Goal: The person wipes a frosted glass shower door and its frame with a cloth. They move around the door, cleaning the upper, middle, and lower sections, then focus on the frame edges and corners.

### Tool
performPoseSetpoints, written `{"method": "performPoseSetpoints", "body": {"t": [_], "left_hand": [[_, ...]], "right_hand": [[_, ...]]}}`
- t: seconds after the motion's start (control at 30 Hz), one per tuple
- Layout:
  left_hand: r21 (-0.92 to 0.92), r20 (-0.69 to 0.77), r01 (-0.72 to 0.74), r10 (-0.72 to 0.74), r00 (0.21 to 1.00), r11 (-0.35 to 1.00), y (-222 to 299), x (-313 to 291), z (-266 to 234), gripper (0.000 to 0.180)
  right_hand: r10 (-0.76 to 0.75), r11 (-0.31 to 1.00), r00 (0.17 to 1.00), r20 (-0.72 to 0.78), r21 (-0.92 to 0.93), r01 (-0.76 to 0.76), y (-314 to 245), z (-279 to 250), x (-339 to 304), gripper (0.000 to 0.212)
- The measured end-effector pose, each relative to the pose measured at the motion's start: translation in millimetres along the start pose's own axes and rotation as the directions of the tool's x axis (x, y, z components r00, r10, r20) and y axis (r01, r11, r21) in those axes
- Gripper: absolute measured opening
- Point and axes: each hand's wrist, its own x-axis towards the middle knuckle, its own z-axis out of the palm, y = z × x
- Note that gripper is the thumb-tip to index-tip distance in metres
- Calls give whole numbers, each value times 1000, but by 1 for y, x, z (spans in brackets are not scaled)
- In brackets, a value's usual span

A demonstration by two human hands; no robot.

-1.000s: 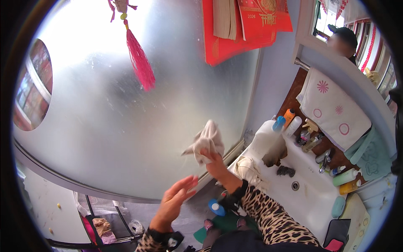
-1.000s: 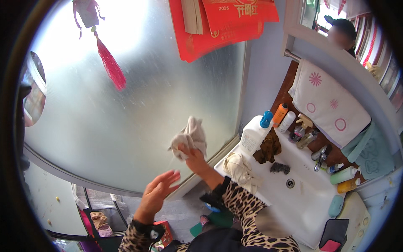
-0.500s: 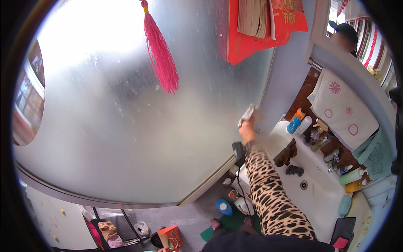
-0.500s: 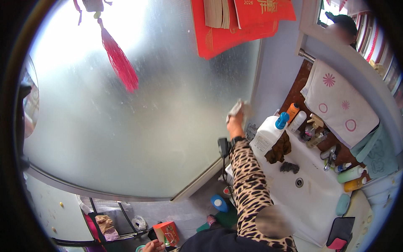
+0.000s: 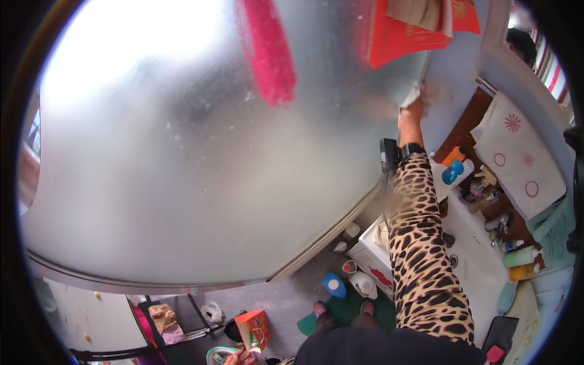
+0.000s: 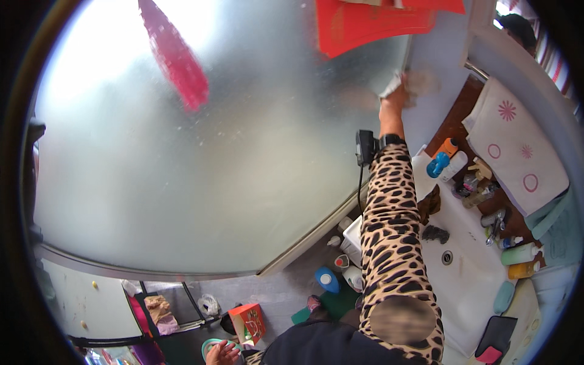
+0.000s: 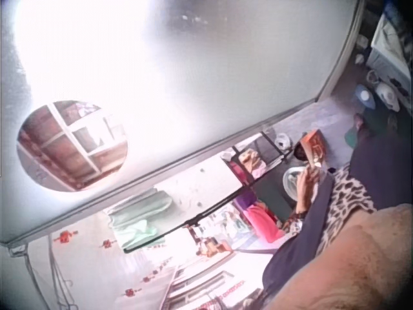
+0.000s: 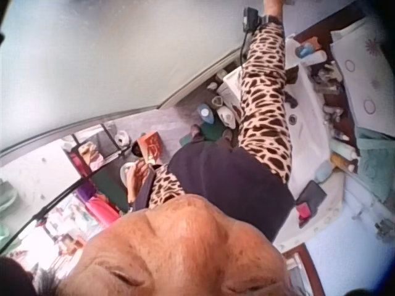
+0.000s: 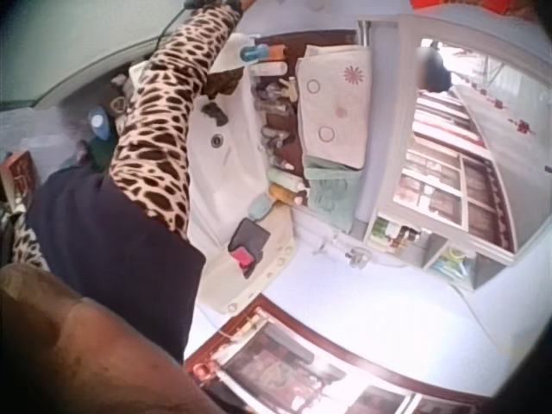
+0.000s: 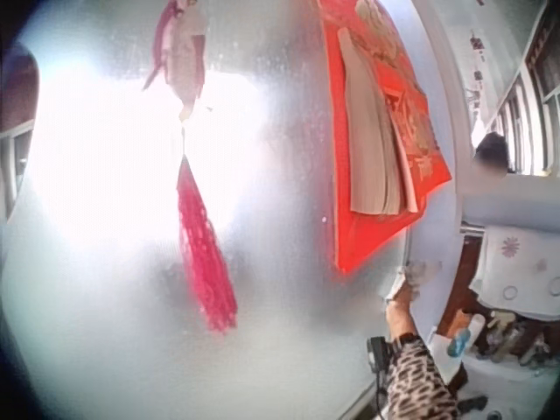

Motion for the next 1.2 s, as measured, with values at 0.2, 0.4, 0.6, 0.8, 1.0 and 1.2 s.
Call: {"method": "performPoseSetpoints", "body": {"t": [0.2, 0.4, 0.6, 0.8, 1.0, 1.2], "left_hand": [[-33, -71, -30, 27, 997, 999, -7, 13, 2, 43], [-1, -114, -22, 21, 993, 1000, 1, 17, -2, 39], [-1, -134, -57, 57, 989, 998, -3, 26, -12, 38], [-129, -164, -215, 193, 967, 968, -15, 20, -22, 35], [-236, -344, -311, 220, 913, 921, -60, -15, -32, 33], [-220, -455, -277, 152, 877, 935, -100, -60, -34, 36]], "right_hand": [[325, 929, 924, -200, -117, -352, 91, -66, -154, 53], [254, 961, 959, -124, 142, -236, 69, -5, -200, 48], [-238, 893, 819, 522, -215, 396, -34, 125, -392, 42], [-255, 737, 85, 963, 137, 662, -137, 208, -450, 33], [-263, 941, 128, 956, 225, 252, -191, 278, -434, 24], [-509, 700, 118, 852, 331, 633, -171, 305, -487, 31]]}}
